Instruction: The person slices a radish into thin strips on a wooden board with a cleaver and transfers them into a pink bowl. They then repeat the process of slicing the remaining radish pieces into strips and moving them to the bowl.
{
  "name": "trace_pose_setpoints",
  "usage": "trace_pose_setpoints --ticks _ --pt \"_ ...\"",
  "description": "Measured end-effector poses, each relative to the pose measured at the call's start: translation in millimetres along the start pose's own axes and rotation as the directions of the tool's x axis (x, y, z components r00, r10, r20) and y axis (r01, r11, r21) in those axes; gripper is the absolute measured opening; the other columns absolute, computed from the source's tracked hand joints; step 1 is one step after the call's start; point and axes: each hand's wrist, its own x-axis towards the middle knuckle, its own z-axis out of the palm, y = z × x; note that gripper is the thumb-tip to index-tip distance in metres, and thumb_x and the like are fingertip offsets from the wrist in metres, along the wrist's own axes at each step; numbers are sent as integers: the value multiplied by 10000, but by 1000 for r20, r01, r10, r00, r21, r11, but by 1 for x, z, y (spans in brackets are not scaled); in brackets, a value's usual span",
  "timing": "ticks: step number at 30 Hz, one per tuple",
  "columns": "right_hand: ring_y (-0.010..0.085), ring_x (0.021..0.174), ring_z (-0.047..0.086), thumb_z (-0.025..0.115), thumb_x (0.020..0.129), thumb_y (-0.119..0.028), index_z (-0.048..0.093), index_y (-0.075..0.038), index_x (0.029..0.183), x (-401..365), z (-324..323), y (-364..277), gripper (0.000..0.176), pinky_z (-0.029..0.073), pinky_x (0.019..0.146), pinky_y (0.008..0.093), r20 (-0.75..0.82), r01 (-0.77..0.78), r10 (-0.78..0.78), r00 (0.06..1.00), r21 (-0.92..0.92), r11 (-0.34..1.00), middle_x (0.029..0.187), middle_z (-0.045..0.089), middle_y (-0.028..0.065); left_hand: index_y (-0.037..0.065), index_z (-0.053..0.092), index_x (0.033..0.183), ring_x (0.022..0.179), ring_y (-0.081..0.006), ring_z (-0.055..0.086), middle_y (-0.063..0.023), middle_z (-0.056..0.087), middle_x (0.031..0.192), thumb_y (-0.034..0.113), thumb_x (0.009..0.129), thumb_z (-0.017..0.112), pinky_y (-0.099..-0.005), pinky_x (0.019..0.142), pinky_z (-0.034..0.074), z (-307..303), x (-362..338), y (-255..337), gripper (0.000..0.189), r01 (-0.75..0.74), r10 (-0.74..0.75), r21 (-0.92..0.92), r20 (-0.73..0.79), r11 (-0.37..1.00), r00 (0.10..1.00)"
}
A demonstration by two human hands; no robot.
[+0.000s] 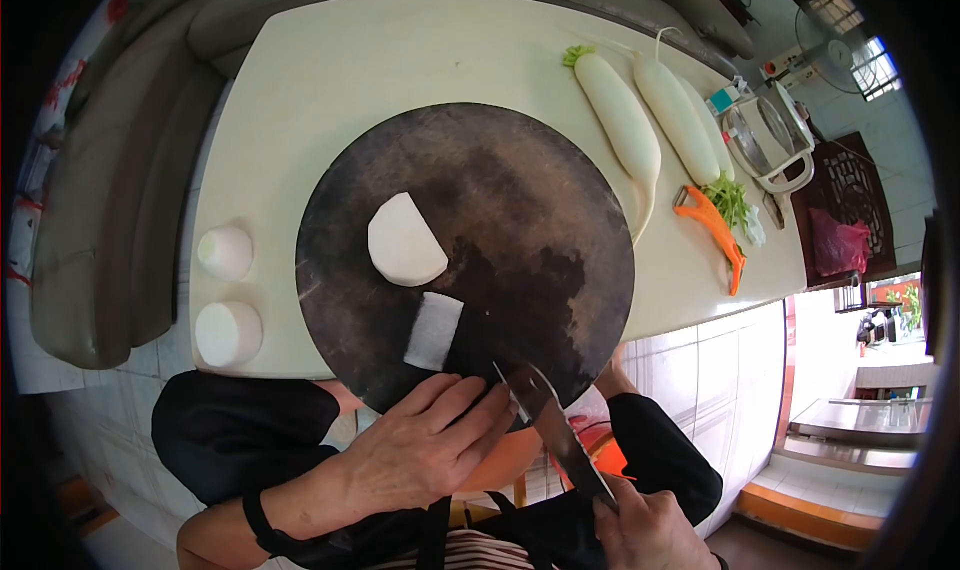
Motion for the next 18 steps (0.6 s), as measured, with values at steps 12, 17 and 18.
trace_pose_setpoints --ticks 12,17,18 --pt "293 544 601 493 959 -30 549 34 1035 -8 -4 -2 114 449 509 357 2 -212 214 977 174 962 641 564 141 -39 641 1155 1129 -291 504 -136 544 1279 159 759 593 -394 969 435 4 1 2 445 -9 10 64 -19 998 1000" --pt "294 549 608 494 948 -13 540 36 981 -10 2 2 75 451 511 354 -19 -137 141 990 152 979 626 558 144 10 632 1211 1114 -271 524 -93 547 1312 145 762 584 -407 970 442 3 1 7 471 42 -42 74 -4 996 999" --pt "296 551 610 496 942 -4 539 36 965 -11 2 1 63 451 512 354 -26 -142 148 989 154 978 620 554 146 10 632 1211 1114 -271 524 -93 547 1312 145 762 584 -407 970 442 3 1 7 471 40 -40 75 -4 996 999"
